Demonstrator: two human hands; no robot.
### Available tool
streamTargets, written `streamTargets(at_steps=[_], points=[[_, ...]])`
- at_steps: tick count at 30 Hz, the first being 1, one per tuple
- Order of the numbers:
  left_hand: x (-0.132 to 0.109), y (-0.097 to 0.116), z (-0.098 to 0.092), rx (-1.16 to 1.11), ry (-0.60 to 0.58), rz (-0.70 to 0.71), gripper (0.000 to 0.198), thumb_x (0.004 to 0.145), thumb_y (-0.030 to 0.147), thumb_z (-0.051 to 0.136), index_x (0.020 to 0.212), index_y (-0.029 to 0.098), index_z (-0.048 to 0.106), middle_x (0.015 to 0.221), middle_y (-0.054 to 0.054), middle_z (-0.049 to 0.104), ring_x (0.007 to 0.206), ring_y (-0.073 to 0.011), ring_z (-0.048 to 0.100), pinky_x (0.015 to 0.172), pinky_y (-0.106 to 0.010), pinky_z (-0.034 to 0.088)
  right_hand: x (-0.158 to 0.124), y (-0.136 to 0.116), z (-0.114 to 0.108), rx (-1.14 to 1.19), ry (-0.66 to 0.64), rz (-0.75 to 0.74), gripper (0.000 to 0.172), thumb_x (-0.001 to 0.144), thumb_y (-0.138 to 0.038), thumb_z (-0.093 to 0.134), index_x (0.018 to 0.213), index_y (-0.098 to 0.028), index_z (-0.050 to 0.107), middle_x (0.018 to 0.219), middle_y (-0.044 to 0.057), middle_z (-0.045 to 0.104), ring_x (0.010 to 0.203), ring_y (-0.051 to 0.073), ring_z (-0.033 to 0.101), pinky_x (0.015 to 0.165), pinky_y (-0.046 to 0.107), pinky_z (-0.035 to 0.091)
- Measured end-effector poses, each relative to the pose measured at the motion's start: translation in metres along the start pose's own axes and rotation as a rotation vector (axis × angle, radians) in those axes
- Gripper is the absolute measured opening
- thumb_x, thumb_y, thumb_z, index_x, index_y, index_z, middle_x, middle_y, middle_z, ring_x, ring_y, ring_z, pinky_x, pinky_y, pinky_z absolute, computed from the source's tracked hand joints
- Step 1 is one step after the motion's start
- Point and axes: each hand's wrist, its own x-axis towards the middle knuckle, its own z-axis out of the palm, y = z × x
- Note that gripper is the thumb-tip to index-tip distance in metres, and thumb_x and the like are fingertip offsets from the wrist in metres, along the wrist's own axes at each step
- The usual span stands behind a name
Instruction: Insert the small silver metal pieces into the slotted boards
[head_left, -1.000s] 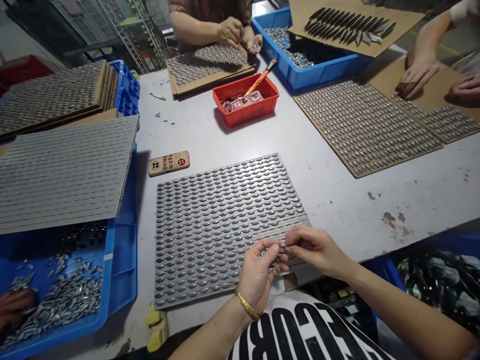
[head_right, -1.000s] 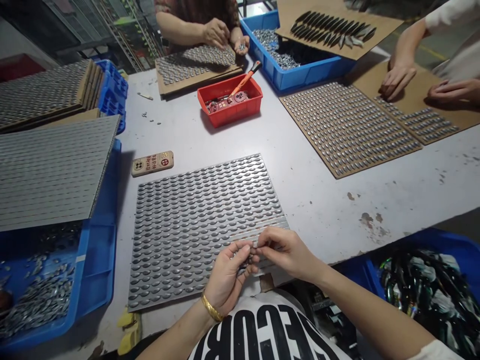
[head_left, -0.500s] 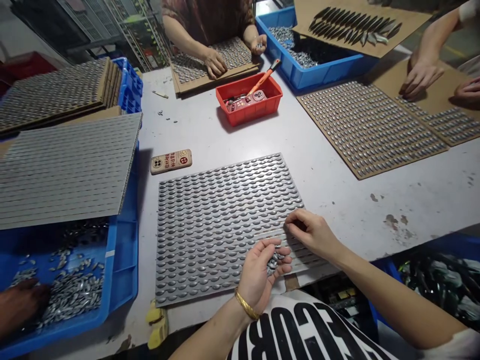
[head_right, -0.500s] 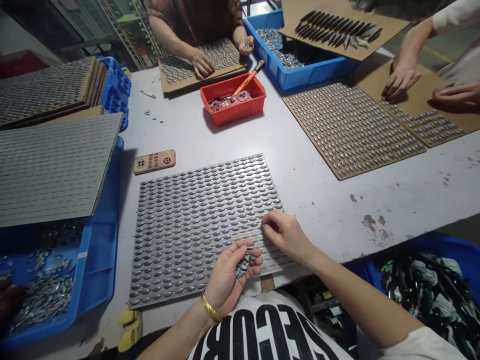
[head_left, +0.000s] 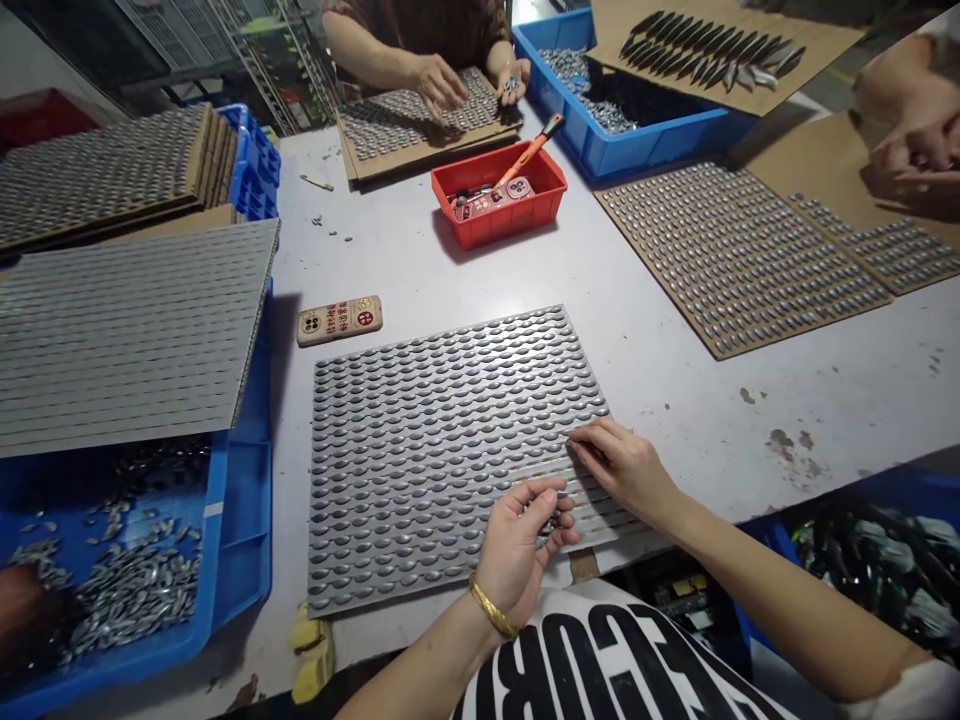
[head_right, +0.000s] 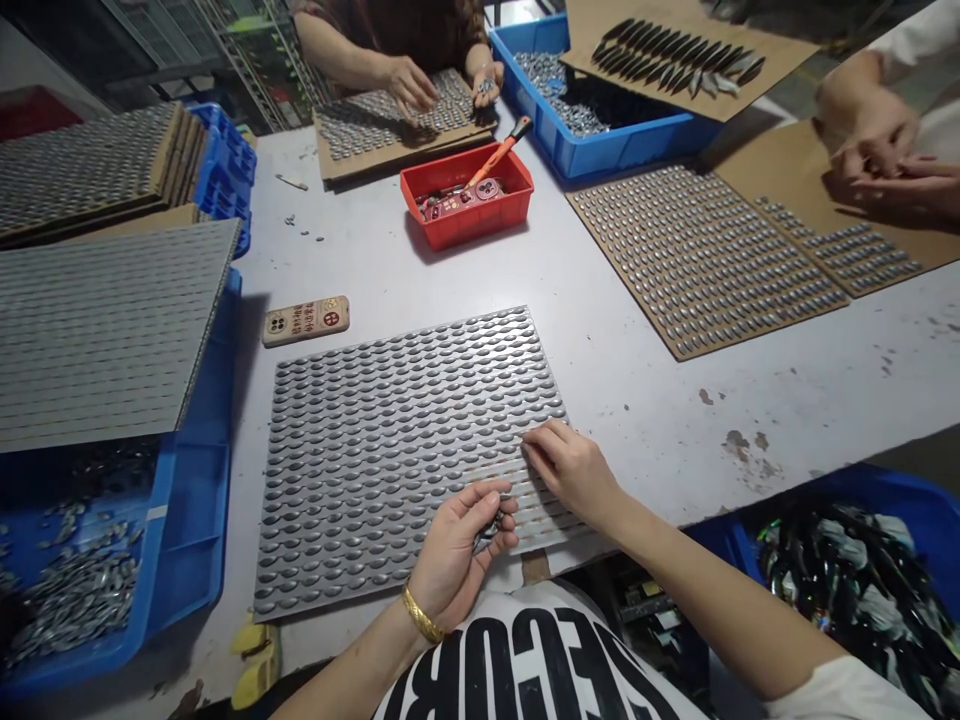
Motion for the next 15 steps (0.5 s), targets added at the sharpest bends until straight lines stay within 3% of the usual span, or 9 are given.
streamTargets(at_steps=[7,15], points=[[0.0006,-0.002,-0.0035,-0.016,0.008,0.011,0.023,0.077,0.025,0.07,0.096,0.012,0.065,0.083,-0.007,0.064,0.069,-0.0106,0.057,0.067,-0.026,0.051,-0.0027,0.0033,0.0049,-0.003,0.005,-0.024,0.013,0.094,-0.019,0.045,0.095,-0.022,0.057,0.086,0.005,0.061,0.079,0.017,0.061,0.067,0.028,0.05],[-0.0014,-0.0028,-0.0026,-0.024,0.025,0.016,0.021,0.076,0.023,0.07,0.094,0.012,0.065,0.084,-0.008,0.065,0.069,-0.0107,0.057,0.067,-0.026,0.051,-0.0042,0.003,0.0066,-0.193,-0.028,-0.089,0.018,0.094,-0.015,0.041,0.091,-0.02,0.058,0.09,0.007,0.059,0.081,0.016,0.06,0.069,0.026,0.048]])
